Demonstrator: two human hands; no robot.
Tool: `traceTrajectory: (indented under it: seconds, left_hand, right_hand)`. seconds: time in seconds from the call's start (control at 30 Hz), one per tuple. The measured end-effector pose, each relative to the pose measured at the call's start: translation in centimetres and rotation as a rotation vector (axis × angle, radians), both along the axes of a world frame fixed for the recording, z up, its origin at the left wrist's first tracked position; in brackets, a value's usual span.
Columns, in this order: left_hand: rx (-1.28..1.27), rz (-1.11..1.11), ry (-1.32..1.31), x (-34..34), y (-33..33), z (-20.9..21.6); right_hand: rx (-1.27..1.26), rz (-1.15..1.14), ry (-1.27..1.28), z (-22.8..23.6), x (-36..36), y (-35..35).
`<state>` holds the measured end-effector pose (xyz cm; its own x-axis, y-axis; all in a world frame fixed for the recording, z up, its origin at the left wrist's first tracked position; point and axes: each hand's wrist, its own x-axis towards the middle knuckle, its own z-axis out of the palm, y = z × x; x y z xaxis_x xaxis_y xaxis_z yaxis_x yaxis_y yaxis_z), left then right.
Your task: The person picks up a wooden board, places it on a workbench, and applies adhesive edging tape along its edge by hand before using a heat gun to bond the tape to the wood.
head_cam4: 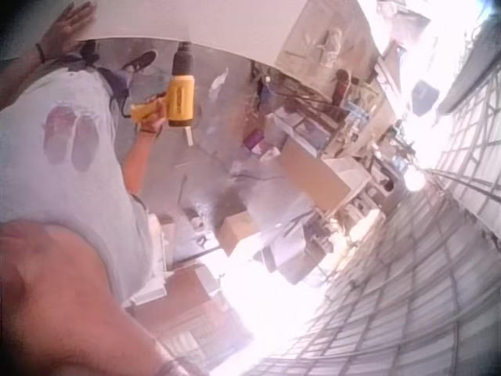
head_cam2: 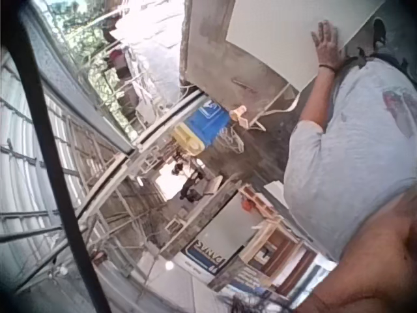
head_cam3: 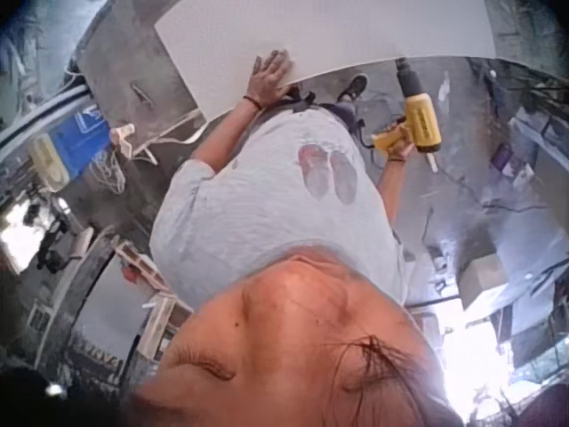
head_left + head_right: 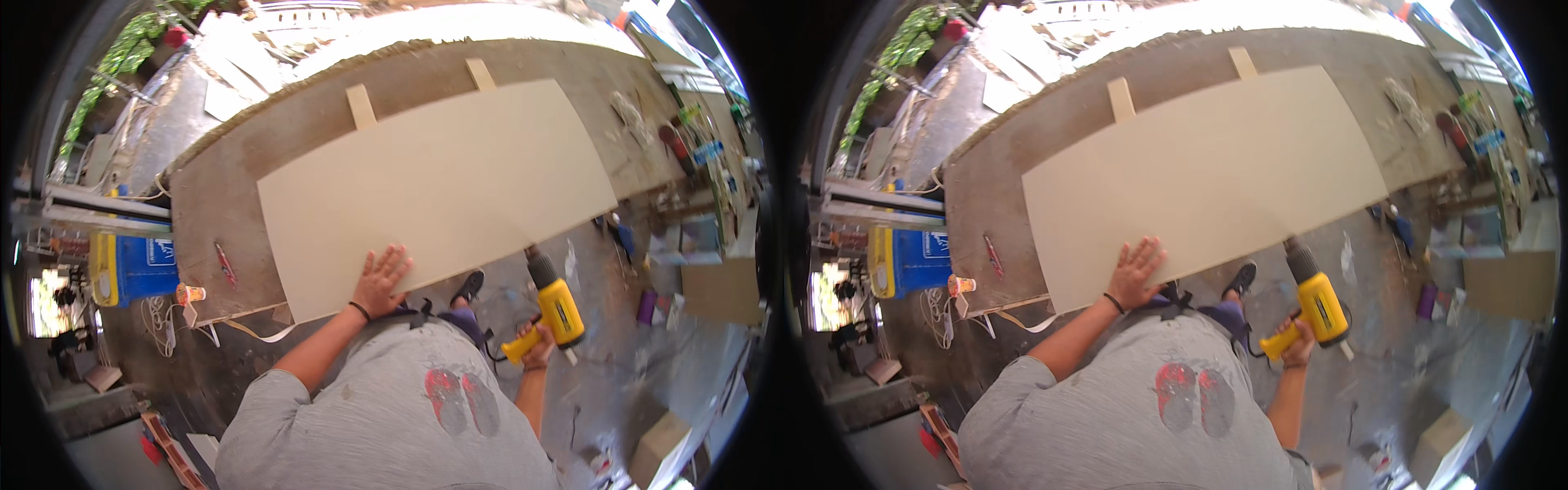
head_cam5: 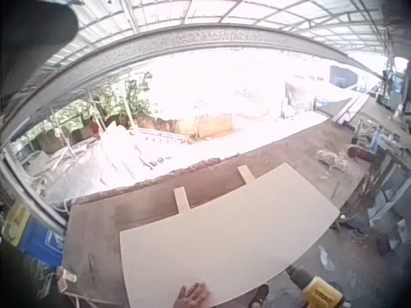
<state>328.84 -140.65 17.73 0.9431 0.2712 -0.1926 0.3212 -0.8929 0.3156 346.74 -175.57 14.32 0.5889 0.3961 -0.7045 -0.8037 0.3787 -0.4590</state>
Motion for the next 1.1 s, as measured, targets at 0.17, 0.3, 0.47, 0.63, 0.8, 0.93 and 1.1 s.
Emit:
traceTrajectory:
  seconds: [0.17, 0.3, 0.47, 0.63, 0.8, 0.93, 1.1]
  left_hand:
    - [-0.055, -0.006, -0.013, 2.0, -0.3, 0.0]
    - [-0.073, -0.024, -0.001, 2.9, -0.4, 0.5]
    - [-0.08, -0.028, 0.019, 3.5, -0.4, 0.9]
    - [-0.065, -0.002, 0.049, 3.4, -0.8, 1.0]
    - [-0.001, 0.082, 0.092, 0.7, -1.1, 0.3]
    - [0.047, 0.168, 0.088, -2.8, 0.1, 0.6]
    - [0.136, 0.209, 0.147, -5.7, 0.1, 1.2]
  right_hand:
    - [0.012, 0.039, -0.027, -0.1, 0.4, -0.8]
    - [-0.04, 0.045, -0.005, 0.6, -0.4, -0.7]
    - [-0.081, 0.085, 0.019, 1.4, -1.3, -1.0]
    - [-0.113, 0.211, 0.044, 2.5, -1.4, -1.2]
    - [-0.14, 0.302, -0.039, 1.2, -1.7, -2.2]
    - [-0.151, 0.23, -0.085, 0.4, -2.1, -2.1]
    - [-0.14, 0.298, -0.108, -0.7, -2.4, -3.1]
